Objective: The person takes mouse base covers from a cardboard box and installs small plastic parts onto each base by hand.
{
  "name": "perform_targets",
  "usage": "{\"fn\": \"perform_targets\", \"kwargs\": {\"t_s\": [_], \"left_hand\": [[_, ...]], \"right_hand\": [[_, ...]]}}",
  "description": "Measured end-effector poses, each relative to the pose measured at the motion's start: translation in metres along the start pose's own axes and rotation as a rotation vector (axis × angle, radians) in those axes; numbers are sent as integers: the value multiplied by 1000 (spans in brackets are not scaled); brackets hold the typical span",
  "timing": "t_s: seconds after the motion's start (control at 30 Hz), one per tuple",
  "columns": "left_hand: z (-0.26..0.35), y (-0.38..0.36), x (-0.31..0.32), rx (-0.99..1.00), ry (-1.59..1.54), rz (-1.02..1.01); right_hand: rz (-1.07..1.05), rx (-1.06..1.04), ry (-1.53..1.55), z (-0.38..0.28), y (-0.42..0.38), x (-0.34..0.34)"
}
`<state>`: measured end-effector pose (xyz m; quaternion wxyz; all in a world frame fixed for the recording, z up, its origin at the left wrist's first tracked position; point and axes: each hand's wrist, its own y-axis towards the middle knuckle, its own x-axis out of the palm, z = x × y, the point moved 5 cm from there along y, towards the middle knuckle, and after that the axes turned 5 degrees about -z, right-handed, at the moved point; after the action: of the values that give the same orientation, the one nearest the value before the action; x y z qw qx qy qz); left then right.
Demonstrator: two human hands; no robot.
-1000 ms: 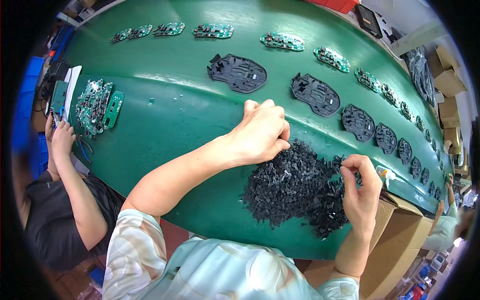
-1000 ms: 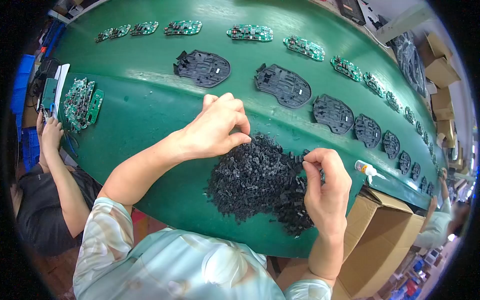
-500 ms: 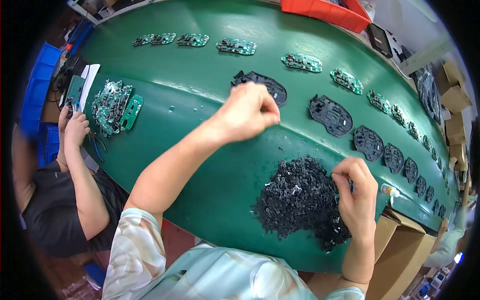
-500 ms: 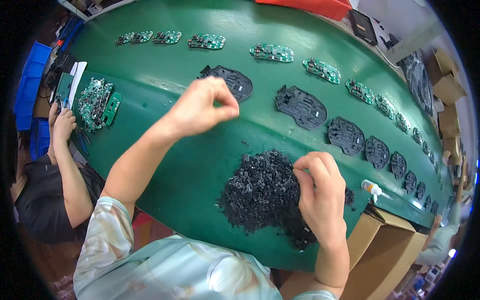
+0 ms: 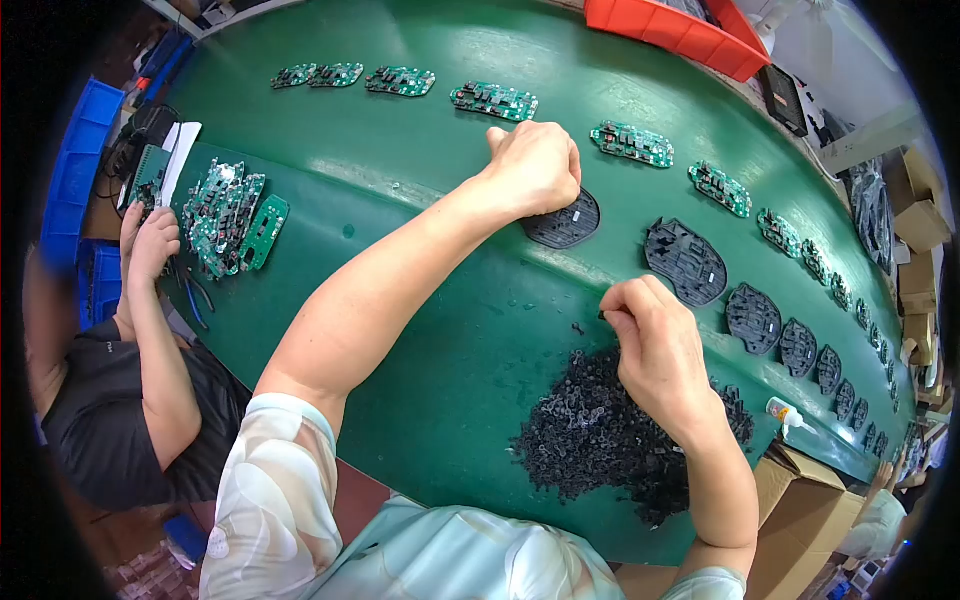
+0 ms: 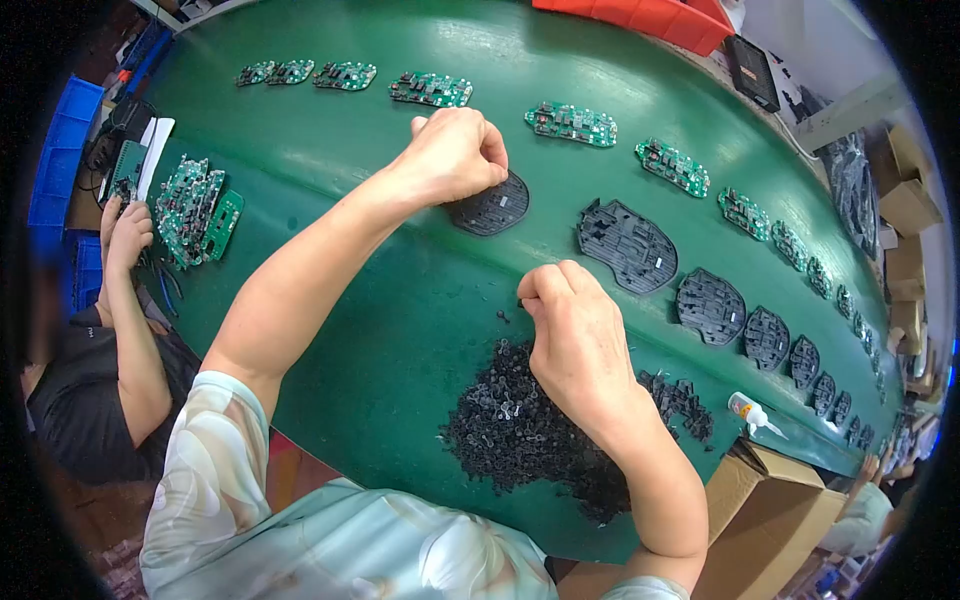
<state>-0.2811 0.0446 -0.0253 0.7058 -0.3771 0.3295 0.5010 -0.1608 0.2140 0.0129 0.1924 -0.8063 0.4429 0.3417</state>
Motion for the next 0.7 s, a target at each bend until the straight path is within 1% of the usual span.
{"fn": "perform_targets", "kwargs": {"t_s": [0.13,0.23,0.37,0.47,0.57,0.67,0.7], "left_hand": [[-2,-3,-9,-38,-94,-8],[-9,-7,-18,-112,-105,-12],[-12,-10,-14,-103,-58,-4],[-13,-10,-10,-113,-106,1],[-9,-7,-5,-36,-168,20],[2,-4,2,47,-88,77],[2,-3,5,40,-78,65]], "right_hand": [[5,-31,-23,-2,-4,-2],[14,-67,-48,-4,-5,-4],[43,-93,-78,-3,1,-6],[87,-117,-85,-4,5,-5],[43,-110,-74,-1,3,-2],[15,-111,-96,0,1,4],[10,-105,-93,-1,1,6]]}}
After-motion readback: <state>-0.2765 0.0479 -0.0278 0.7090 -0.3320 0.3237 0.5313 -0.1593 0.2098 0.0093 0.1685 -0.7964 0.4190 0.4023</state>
